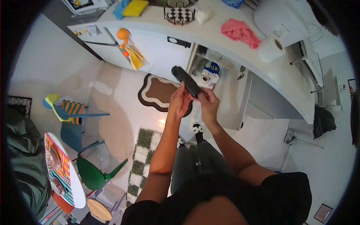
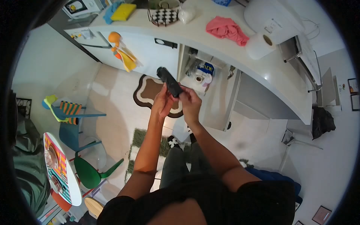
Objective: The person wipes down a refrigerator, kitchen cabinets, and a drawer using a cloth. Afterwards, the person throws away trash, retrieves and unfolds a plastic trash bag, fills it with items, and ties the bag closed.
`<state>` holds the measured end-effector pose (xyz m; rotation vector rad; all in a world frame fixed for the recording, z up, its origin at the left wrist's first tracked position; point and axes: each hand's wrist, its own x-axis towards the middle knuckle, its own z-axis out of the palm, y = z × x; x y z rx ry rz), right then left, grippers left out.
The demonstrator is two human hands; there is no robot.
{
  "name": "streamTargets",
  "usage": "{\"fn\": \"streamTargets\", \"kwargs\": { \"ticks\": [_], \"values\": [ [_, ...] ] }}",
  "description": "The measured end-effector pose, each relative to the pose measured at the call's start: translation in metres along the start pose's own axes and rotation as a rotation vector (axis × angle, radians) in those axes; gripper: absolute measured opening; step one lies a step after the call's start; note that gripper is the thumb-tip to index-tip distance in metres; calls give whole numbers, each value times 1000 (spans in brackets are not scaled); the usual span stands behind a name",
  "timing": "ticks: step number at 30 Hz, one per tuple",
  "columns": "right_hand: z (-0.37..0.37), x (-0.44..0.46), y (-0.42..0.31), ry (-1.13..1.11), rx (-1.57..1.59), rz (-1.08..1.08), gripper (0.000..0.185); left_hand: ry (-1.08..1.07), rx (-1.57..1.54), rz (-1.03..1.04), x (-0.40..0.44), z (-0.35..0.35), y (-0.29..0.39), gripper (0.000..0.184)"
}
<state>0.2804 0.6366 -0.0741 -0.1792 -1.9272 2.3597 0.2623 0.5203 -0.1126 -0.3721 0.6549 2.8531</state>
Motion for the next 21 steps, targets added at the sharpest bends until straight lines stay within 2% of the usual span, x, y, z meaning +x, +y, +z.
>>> {"fn": "streamTargets", "kwargs": {
  "ticks": [1, 3, 4, 5, 7, 9, 11, 12, 13, 15, 19, 21],
  "values": [
    [-4, -8, -23, -5, 15, -17, 22, -14, 13, 12, -10, 17, 13, 34],
    [-20, -28, -70, -517, -126, 46, 25, -94, -49, -7, -50, 48, 30, 35],
    [-22, -33, -98, -605, -336, -65, 26, -92, 52, 15, -75, 82, 43, 24],
    [-20, -36, -117, -596, -339, -86, 26, -113, 58, 15, -80, 90, 43, 24],
    [-15, -48, -145, -428, -287, 54, 23, -29, 269, 192, -90, 97, 35, 21],
    [-7, -50, -166, -354, -268, -7, 19, -77, 275, 149, -102, 115, 39, 23],
    [-4, -49, -181, -417, -129, -9, 14, -172, 39, -20, -109, 120, 43, 24],
    [-9, -51, -194, -372, -151, 24, 9, -127, 6, -139, -111, 121, 46, 27],
    [-10, -54, -212, -367, -155, 20, 9, -133, 5, -143, -113, 125, 48, 27],
    [-20, -60, -247, -268, -220, -113, 12, -113, -103, -308, -120, 134, 47, 27],
    [-70, -79, -329, -39, -377, -329, 11, -175, -37, -448, -119, 118, 36, 28],
    [-115, -85, -359, 170, -441, -447, 12, -121, 3, -410, -130, 136, 37, 28]
  ]
}}
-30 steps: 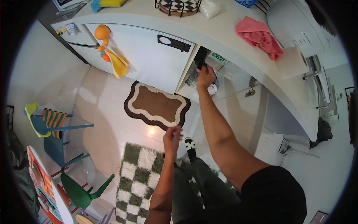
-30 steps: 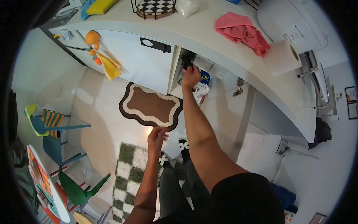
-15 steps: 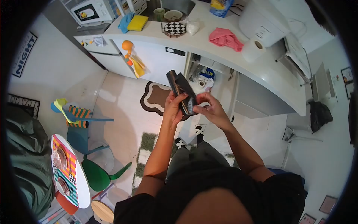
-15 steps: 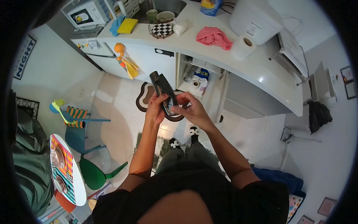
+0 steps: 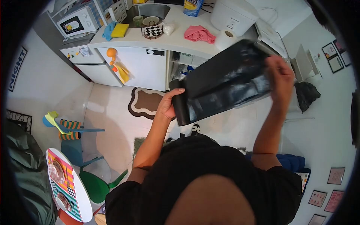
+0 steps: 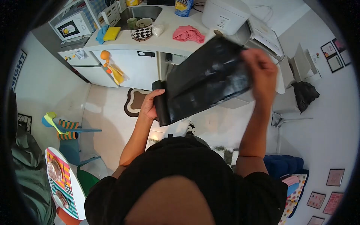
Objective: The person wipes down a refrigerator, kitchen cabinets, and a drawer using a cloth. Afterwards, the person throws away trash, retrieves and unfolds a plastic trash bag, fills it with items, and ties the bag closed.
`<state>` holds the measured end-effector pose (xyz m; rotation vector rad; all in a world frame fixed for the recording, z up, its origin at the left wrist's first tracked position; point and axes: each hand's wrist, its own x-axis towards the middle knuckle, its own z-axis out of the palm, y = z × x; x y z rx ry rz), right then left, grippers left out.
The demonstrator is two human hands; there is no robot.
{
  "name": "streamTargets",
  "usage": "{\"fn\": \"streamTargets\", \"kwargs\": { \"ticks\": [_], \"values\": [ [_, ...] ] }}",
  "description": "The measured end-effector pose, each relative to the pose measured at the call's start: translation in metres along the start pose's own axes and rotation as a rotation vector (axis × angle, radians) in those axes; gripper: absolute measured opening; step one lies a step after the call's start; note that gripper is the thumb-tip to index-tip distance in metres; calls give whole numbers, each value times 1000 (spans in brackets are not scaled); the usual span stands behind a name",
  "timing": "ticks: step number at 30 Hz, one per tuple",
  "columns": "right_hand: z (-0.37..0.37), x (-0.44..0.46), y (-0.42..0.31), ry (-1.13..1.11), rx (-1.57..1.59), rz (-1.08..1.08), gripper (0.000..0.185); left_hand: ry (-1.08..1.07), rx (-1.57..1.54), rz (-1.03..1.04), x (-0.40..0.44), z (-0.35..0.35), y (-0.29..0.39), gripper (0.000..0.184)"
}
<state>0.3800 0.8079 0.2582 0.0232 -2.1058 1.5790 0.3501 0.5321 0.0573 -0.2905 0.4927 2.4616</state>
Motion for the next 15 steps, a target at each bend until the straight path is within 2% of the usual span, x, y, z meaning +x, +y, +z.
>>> {"fn": "streamTargets", "kwargs": {
  "ticks": [2, 4, 7, 8, 11, 13, 14, 15],
  "values": [
    [-43, 7, -9, 175, -44, -127, 13, -64, 17, -101, -2, 2, -3, 25],
    [-88, 11, -9, 315, -80, -206, 16, -2, 58, -115, -7, 6, -8, 18],
    [-171, 15, 9, 266, 4, -178, 19, -7, 117, -176, -9, 1, -10, 18],
    [-186, 10, 9, 237, 45, -95, 19, -6, 118, -180, -10, 4, -11, 18],
    [-251, 7, 47, 278, 10, -77, 19, -11, 170, -200, -9, 8, -18, 18],
    [-282, 6, 72, 387, -35, -28, 24, -2, 270, -61, -7, 9, -19, 22],
    [-286, 3, 77, 391, -36, -25, 24, -1, 272, -65, -9, 11, -21, 22],
    [-288, 0, 83, 403, -716, 30, 27, -41, 315, -23, -10, 14, -21, 22]
  ]
}}
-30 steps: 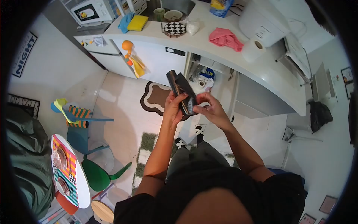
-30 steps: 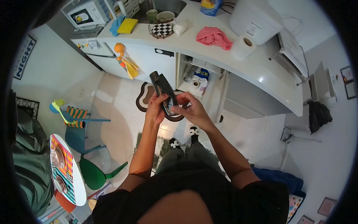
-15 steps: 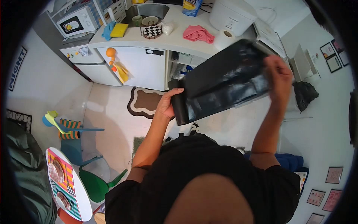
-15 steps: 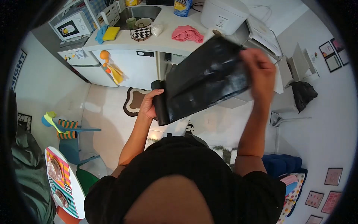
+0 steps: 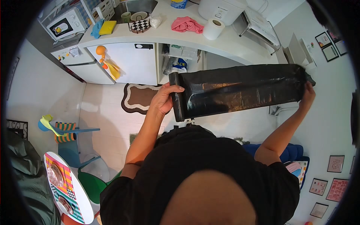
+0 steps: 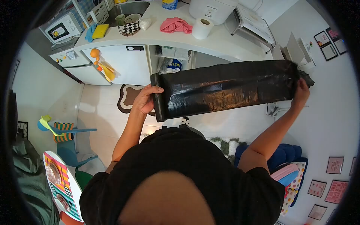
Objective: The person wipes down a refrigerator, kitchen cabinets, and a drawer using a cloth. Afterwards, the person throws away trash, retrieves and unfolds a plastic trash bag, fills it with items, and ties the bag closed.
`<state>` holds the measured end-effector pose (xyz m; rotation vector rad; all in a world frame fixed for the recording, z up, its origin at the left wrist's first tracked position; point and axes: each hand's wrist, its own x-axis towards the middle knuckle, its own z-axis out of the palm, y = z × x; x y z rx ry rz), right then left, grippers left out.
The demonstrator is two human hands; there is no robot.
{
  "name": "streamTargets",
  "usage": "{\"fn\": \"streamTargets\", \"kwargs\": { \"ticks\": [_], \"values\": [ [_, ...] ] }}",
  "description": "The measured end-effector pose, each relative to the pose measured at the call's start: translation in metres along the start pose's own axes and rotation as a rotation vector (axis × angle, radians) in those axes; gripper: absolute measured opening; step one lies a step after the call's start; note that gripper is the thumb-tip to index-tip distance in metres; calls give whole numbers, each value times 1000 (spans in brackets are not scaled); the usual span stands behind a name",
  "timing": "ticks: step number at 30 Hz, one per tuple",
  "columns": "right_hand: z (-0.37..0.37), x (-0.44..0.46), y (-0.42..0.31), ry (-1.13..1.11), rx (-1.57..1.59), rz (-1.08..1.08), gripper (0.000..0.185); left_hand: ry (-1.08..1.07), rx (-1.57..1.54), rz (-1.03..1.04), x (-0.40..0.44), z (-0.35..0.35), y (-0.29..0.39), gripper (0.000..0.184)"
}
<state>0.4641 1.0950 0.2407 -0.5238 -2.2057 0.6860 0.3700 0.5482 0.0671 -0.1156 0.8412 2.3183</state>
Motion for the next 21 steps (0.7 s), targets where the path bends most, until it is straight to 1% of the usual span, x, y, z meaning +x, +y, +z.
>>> {"fn": "streamTargets", "kwargs": {
  "ticks": [1, 2, 3, 4, 5, 6, 7, 8, 10, 11, 13, 14, 15, 17, 21],
  "values": [
    [6, -6, -6, 18, -674, -79, 33, -34, 41, 49, -1, 6, 1, 22],
    [39, -47, -83, 270, -1080, 100, 43, -37, 42, 48, -1, 12, 2, 22],
    [52, -59, -110, 287, -988, 11, 44, -65, 70, 51, -1, 18, 3, 26],
    [66, -46, -79, 201, -464, -389, 39, -90, 101, 49, -1, 23, 3, 31],
    [93, -72, -134, 18, -191, -332, 35, -89, 108, 39, -2, 28, 2, 31],
    [119, -100, -170, -316, 155, -261, 36, -115, 164, 52, -1, 35, 0, 32],
    [137, -129, -203, -653, 382, -99, 39, -144, 220, 65, 0, 40, -1, 33],
    [164, -143, -206, -724, 367, -521, 40, -173, 237, 63, 1, 44, -2, 34],
    [192, -159, -211, -1130, 413, -252, 33, -177, 214, 81, -3, 53, 1, 34],
    [196, -156, -206, -1127, 420, -256, 33, -171, 177, 110, -4, 56, 3, 33],
    [199, -144, -201, -1223, 505, -34, 21, -172, 155, 132, -1, 46, 10, 32],
    [195, -143, -199, -1219, 596, -9, 14, -176, 128, 144, -1, 40, 11, 31],
    [193, -141, -200, -1229, 601, -15, 14, -166, 128, 152, 0, 37, 11, 31],
    [190, -140, -199, -1247, 591, 40, 14, -47, 256, 145, -1, 43, 9, 26],
    [196, -131, -186, -1228, 641, 11, 14, 26, 340, 205, 4, 47, 8, 24]
  ]
}}
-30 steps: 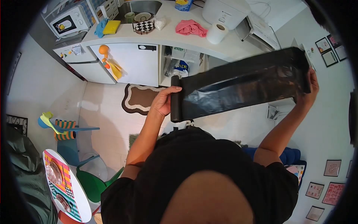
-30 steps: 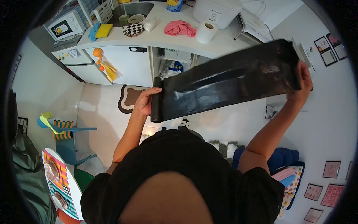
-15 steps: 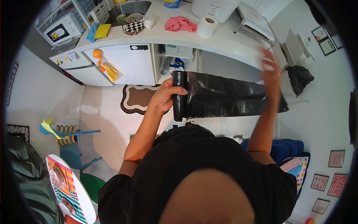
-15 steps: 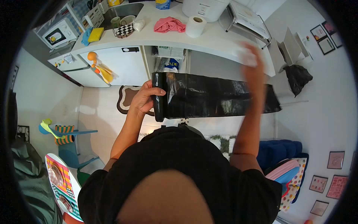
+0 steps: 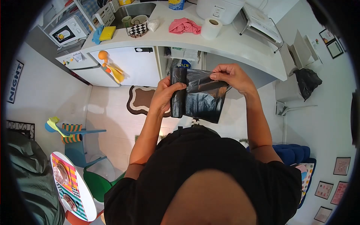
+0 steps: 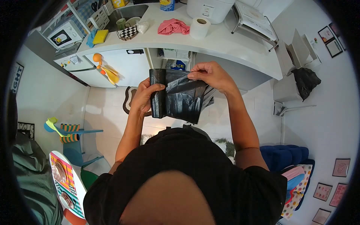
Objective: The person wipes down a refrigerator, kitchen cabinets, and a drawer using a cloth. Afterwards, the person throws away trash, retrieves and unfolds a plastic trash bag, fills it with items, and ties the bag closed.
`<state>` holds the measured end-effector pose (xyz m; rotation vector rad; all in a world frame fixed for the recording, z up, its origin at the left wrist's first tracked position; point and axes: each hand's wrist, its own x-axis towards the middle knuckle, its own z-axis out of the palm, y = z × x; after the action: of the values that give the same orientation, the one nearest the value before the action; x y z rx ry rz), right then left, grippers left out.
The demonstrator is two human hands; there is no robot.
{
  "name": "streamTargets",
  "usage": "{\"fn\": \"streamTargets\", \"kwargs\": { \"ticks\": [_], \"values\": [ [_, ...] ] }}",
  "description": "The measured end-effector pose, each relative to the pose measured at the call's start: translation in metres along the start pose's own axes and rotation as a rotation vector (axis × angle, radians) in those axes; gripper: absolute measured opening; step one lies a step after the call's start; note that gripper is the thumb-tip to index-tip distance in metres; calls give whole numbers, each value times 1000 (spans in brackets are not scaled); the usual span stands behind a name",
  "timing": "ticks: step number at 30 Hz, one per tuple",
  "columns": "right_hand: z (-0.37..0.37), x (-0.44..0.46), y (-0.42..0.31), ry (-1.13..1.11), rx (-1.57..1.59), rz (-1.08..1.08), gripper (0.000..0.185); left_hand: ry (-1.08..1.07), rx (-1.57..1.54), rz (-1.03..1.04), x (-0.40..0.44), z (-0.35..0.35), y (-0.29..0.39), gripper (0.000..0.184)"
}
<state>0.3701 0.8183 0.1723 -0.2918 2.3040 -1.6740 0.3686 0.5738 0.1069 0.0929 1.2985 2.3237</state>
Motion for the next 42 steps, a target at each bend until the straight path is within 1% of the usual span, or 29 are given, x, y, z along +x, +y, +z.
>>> {"fn": "streamTargets", "kwargs": {
  "ticks": [2, 3, 6, 8, 9, 11, 15, 17, 18, 20, 21, 22, 24, 26, 27, 28, 33, 35, 36, 38, 40, 42],
  "values": [
    [-7, -4, -9, 20, 7, 69, 16, 49, 68, 74, 3, -1, -3, 22],
    [-9, -3, -8, 20, 7, 69, 16, 49, 68, 75, 5, -1, -2, 22],
    [-16, -3, -5, 31, -11, 79, 17, 35, 44, 100, 12, 0, -3, 24],
    [-22, -4, -5, 57, -14, 113, 17, 16, -35, 131, 20, 1, -3, 24],
    [-25, -4, -4, 60, -13, 113, 17, 14, -34, 131, 22, 1, -3, 24],
    [-28, -4, -3, 57, -1, 85, 17, -51, -121, 64, 26, 3, -2, 28],
    [-36, -3, -3, 78, -17, 79, 17, -59, -167, 25, 32, 17, -2, 30],
    [-37, -6, -10, 119, -14, 16, 17, 124, 179, 212, 31, 33, 1, 28],
    [-39, -7, -12, 121, -12, 17, 17, 122, 181, 210, 34, 32, 0, 28],
    [-48, -9, -12, 158, -109, 12, 17, 134, 182, 207, 42, 27, -1, 25],
    [-52, -10, -12, 162, -108, 11, 17, 139, 101, 123, 44, 24, 1, 21],
    [-58, -12, -11, 200, -116, 21, 17, 135, 103, 123, 47, 20, 2, 21],
    [-67, -15, -9, 241, -124, 32, 17, 60, 47, 104, 54, 12, 3, 21],
    [-74, -17, -5, 245, -102, 77, 17, 57, 47, 105, 56, 16, 9, 18],
    [-79, -18, -3, 248, -101, 78, 17, 21, 9, 92, 58, 14, 11, 17],
    [-83, -19, -1, 243, -82, 72, 17, -15, -30, 77, 60, 12, 12, 17],
    [-110, -26, 9, 209, -33, 90, 19, -32, -34, 84, 75, 0, 10, 16],
    [-119, -27, 11, 115, -53, 116, 17, -38, -18, 93, 76, 2, 15, 18],
    [-121, -26, 11, 125, -52, 117, 17, -47, -15, 89, 77, 3, 17, 18],
    [-121, -21, 9, 43, -113, 87, 19, -3, 46, 126, 79, 7, 22, 20],
    [-125, -13, 16, 57, -122, 96, 18, 30, 40, 120, 78, 8, 28, 17],
    [-126, -8, 19, 65, -134, 102, 18, 69, 55, 170, 79, 1, 34, 17]
  ]
}}
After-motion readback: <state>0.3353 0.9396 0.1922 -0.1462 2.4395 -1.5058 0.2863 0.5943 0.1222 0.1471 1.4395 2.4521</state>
